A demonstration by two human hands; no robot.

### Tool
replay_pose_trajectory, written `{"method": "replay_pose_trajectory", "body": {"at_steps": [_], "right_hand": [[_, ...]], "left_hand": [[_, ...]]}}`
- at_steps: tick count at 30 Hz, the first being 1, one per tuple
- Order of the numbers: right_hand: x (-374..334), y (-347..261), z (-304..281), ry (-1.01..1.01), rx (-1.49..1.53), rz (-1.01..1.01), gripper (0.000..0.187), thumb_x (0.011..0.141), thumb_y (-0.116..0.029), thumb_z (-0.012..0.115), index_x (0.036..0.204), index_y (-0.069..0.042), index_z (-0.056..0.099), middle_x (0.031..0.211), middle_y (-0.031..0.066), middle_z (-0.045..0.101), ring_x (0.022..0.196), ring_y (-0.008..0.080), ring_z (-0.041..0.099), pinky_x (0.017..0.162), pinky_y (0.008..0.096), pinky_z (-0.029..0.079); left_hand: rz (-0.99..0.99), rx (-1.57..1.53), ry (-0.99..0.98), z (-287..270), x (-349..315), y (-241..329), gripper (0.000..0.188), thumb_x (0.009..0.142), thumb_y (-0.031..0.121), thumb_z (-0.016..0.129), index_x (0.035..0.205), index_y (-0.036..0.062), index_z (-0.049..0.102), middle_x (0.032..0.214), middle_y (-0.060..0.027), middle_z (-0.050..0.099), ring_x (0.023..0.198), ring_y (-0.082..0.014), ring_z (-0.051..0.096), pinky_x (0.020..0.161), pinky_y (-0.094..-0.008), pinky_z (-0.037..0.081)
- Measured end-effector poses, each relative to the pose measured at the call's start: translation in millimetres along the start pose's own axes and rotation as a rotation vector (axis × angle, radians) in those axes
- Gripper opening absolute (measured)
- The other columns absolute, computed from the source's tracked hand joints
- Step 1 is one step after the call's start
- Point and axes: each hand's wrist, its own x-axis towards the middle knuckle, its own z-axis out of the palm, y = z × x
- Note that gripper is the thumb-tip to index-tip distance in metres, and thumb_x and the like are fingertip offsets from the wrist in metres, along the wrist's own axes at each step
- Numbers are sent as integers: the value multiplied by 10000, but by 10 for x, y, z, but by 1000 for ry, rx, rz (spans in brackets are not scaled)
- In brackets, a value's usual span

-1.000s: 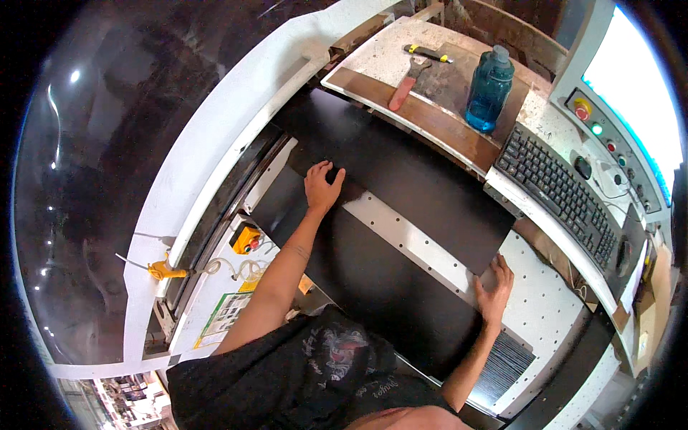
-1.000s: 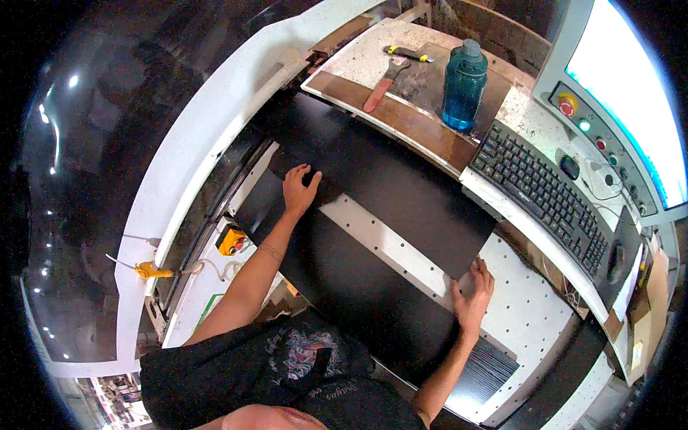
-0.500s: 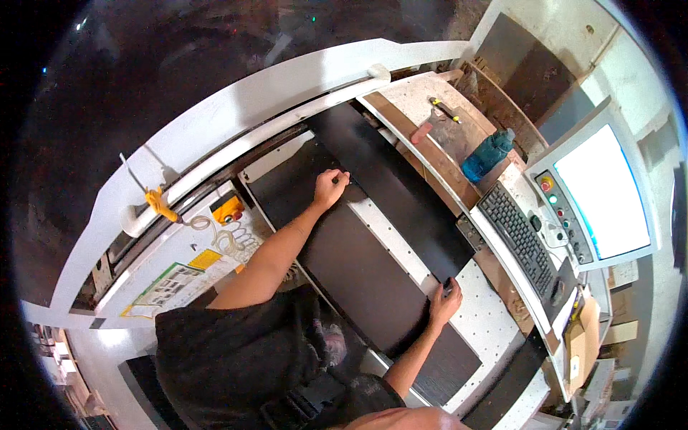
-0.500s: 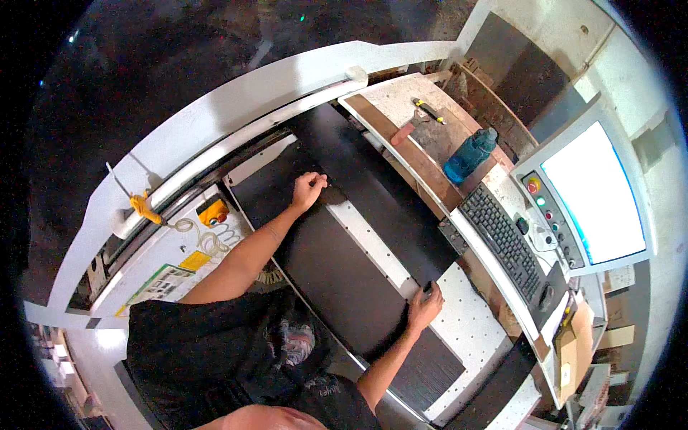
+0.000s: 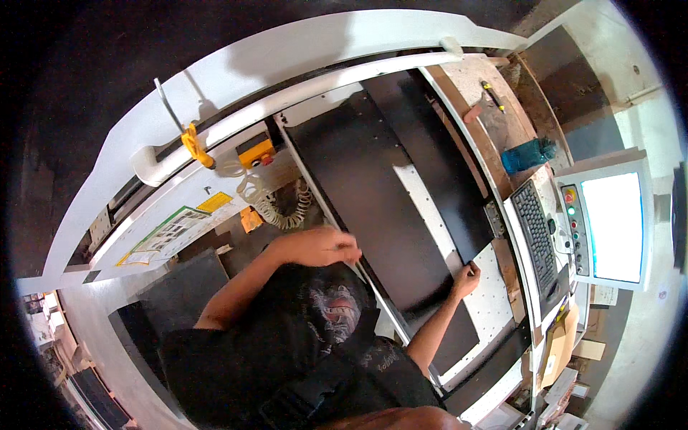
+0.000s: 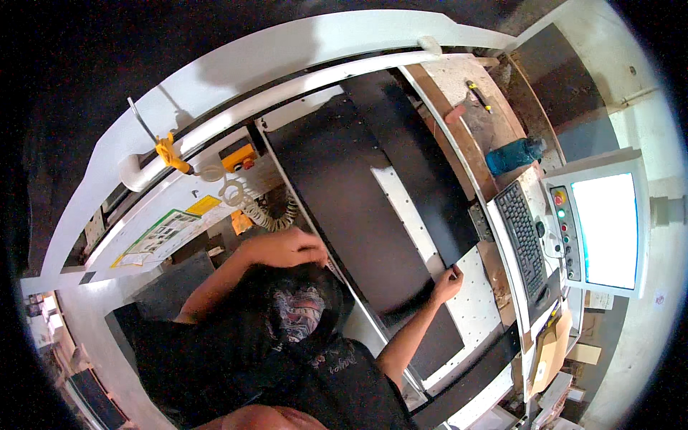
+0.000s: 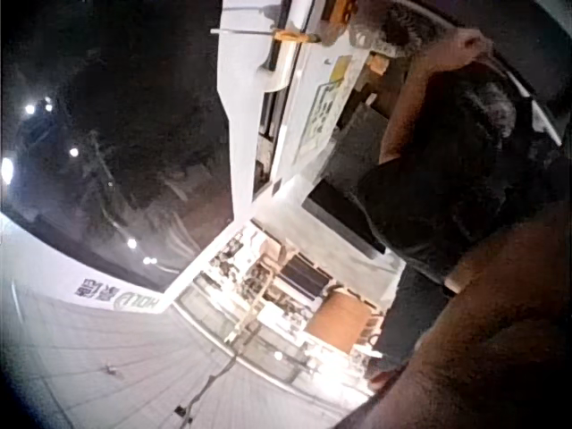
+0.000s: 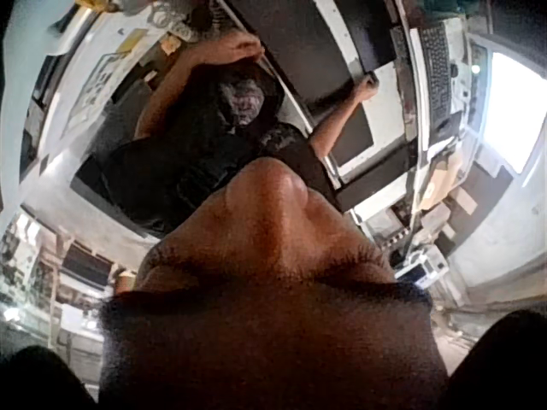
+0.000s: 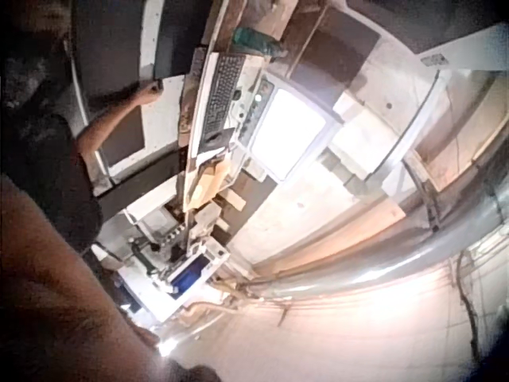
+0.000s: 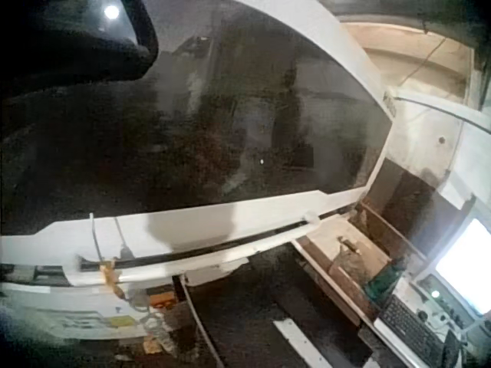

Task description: The person uses a yellow utility knife to cut a dark rectangular panel on a white workbench. They then lift the cut panel and place it onto a stack of similar panels on the floor. This process is repeated with another panel.

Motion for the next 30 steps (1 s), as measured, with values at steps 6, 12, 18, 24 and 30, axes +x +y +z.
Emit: {"method": "replay_pose_trajectory", "body": {"at_steps": [6, 12, 18, 24, 30], "right_hand": [[35, 50, 4, -39, -76, 67, 308, 954, -256, 668, 1138, -35, 780, 1072, 165, 792, 959, 347, 753, 856, 456, 575], [106, 5, 162, -21, -109, 39, 322, 962, -270, 667, 1160, -42, 779, 1093, 169, 788, 994, 350, 747, 888, 439, 571], [-93, 364, -161, -107, -59, 119, 434, 967, -309, 716, 1209, 50, 754, 1161, 213, 779, 1009, 371, 740, 880, 485, 579], [556, 742, 418, 100, -41, -141, 312, 994, -364, 726, 1084, -81, 825, 1056, 142, 804, 954, 316, 758, 806, 446, 601], [-11, -1134, 828, -167, 234, -398, 250, 1033, -238, 683, 1158, -55, 798, 1118, 151, 791, 1005, 314, 751, 875, 436, 596]], "left_hand": [[411, 624, 1378, -572, -975, 673, 192, 1015, 106, 644, 1180, 29, 704, 1232, -162, 726, 1159, -347, 669, 1056, -467, 482], [-40, 1005, 1747, -952, -1485, 386, 336, 1048, 182, 671, 1325, -7, 649, 1365, -196, 664, 1303, -355, 595, 1134, -478, 422], [89, 1219, 1659, -917, -1426, 37, 371, 969, 295, 770, 1199, 37, 632, 1384, -208, 623, 1300, -443, 577, 1102, -600, 425], [-265, 1187, 1602, -375, -1537, 38, 610, 886, 257, 805, 1402, 9, 593, 1571, -179, 494, 1535, -368, 399, 1254, -581, 316], [-493, 427, 1265, 623, -1541, -1044, 264, 1020, 309, 648, 1176, 97, 654, 1111, -186, 702, 1031, -384, 696, 865, -546, 534]]}}
